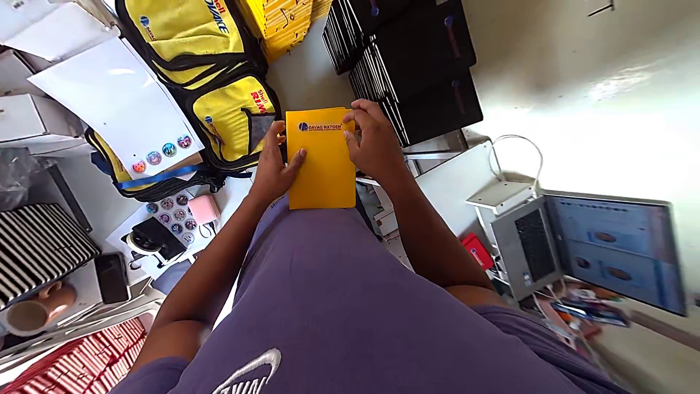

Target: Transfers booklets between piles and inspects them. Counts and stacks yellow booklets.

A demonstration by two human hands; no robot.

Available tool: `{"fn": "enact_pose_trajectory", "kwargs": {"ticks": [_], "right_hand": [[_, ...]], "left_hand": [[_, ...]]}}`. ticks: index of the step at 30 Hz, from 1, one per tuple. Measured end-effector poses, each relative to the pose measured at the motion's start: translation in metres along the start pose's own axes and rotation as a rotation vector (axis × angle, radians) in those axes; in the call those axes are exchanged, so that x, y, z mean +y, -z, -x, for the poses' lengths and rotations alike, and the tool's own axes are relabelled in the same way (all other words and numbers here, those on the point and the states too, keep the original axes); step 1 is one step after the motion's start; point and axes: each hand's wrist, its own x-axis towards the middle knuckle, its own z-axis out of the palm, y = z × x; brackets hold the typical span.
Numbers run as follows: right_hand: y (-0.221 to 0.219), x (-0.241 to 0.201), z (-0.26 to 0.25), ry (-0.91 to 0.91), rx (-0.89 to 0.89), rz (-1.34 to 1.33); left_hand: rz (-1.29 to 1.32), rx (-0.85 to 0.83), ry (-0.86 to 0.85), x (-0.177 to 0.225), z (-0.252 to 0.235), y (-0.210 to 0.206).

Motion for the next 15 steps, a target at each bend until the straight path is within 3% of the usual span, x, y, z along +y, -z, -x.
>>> {"fn": "enact_pose_trajectory", "kwargs": {"ticks": [3,5,11,15], "right_hand": [[0.003,-0.002,-0.004,-0.004,-0.015,0.051],[0.004,0.002,-0.006,-0.001,-0.012,0.062],[0.005,0.003,-0.008,0.007,-0.025,0.068],[0.004,0.003,-0.007,0.011,-0.014,0.077]], "left_hand": [[0.147,0.028,0.022,0.004,0.005,-0.026],[0.107,0.049,0.06,0.006,0.004,-0.035],[0.175,0.014,0.062,0.0,0.004,-0.024],[0.073,0.008,0.067,0.002,0.002,-0.014]]}}
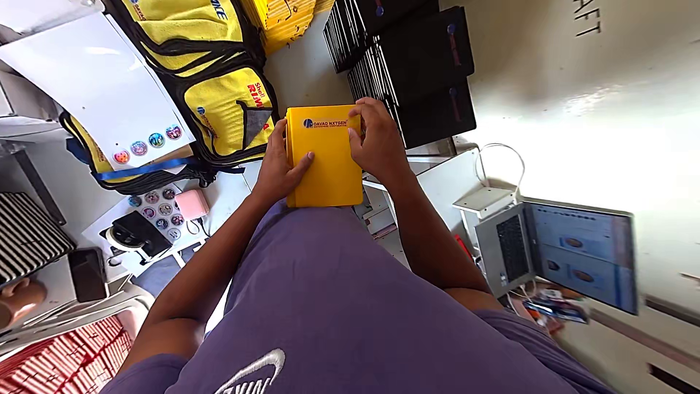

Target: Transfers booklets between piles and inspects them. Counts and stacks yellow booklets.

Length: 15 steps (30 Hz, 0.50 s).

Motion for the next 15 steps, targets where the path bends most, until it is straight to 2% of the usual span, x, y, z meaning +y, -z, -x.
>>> {"fn": "enact_pose_trajectory", "kwargs": {"ticks": [15], "right_hand": [[0.004,-0.009,-0.006,-0.035,-0.045,0.03]], "left_hand": [[-0.444,0.054,-0.091,0.028,-0.023,0.011]]}}
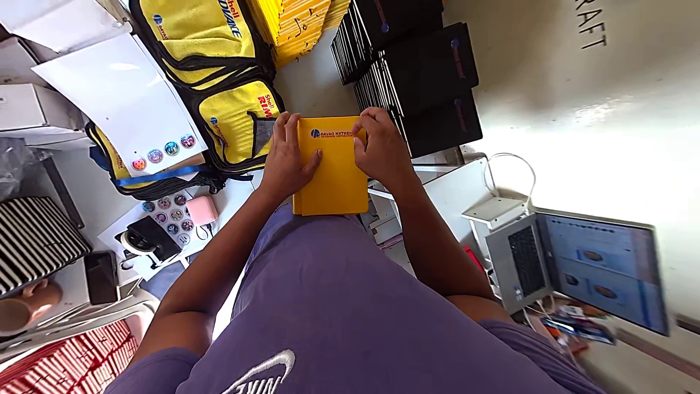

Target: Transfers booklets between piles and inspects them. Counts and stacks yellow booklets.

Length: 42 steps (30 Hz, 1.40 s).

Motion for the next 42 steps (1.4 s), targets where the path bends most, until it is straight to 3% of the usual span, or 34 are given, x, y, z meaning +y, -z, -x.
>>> {"fn": "enact_pose_trajectory", "kwargs": {"ticks": [10,17,24,29,33,38,42], "right_hand": [[-0.005,0.002,0.004,0.0,0.04,-0.013],[-0.002,0.003,-0.001,0.0,0.015,-0.024],[0.002,-0.001,-0.005,-0.026,-0.032,-0.011],[-0.001,0.006,-0.002,0.046,-0.002,-0.021],[-0.004,0.005,0.0,0.121,0.125,0.029],[-0.008,0.007,-0.006,0.285,0.319,0.004],[-0.013,0.033,-0.013,0.221,0.455,-0.346]], "left_hand": [[-0.179,-0.102,-0.097,0.014,-0.013,0.001],[-0.209,-0.08,-0.112,0.013,-0.009,0.002],[-0.31,-0.072,-0.258,0.028,-0.024,-0.007],[-0.326,-0.032,-0.367,0.035,-0.036,-0.013],[-0.324,0.013,-0.393,0.032,-0.042,-0.013],[-0.272,-0.036,-0.265,0.029,-0.036,-0.001],[-0.251,-0.082,-0.063,0.014,-0.025,0.002]]}}
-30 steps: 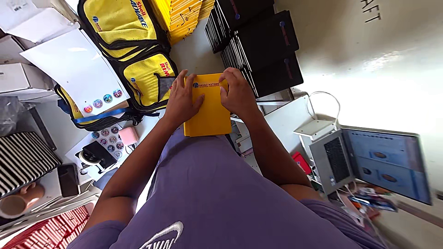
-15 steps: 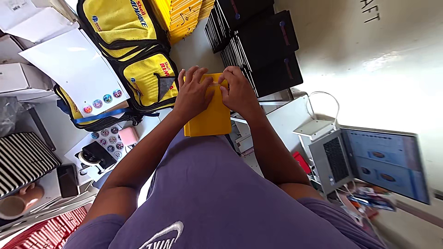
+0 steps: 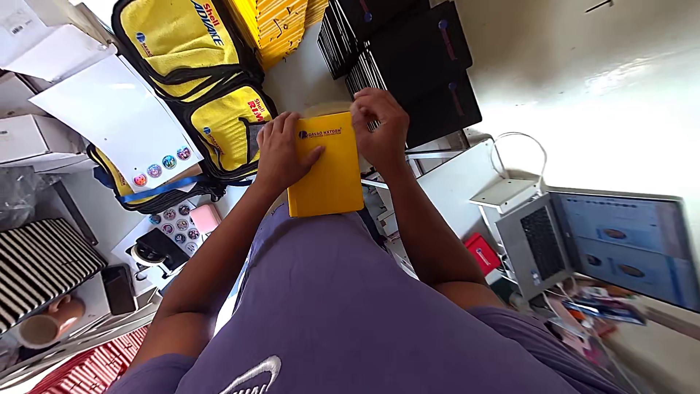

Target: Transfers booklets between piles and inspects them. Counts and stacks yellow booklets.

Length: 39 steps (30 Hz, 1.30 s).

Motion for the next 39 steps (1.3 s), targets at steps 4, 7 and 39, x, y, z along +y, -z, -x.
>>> {"fn": "enact_pose_trajectory", "kwargs": {"ticks": [4,7,39], "right_hand": [[-0.016,0.058,0.022,-0.551,0.09,-0.322],[-0.04,0.095,0.057,-1.006,0.063,-0.47],[-0.09,0.11,-0.121,-1.213,-0.422,-1.079]], "left_hand": [[0.042,0.002,0.045,-0.009,0.007,0.0],[0.052,0.018,0.054,-0.01,0.01,0.003],[1.15,0.164,0.366,-0.008,0.03,0.055]]}}
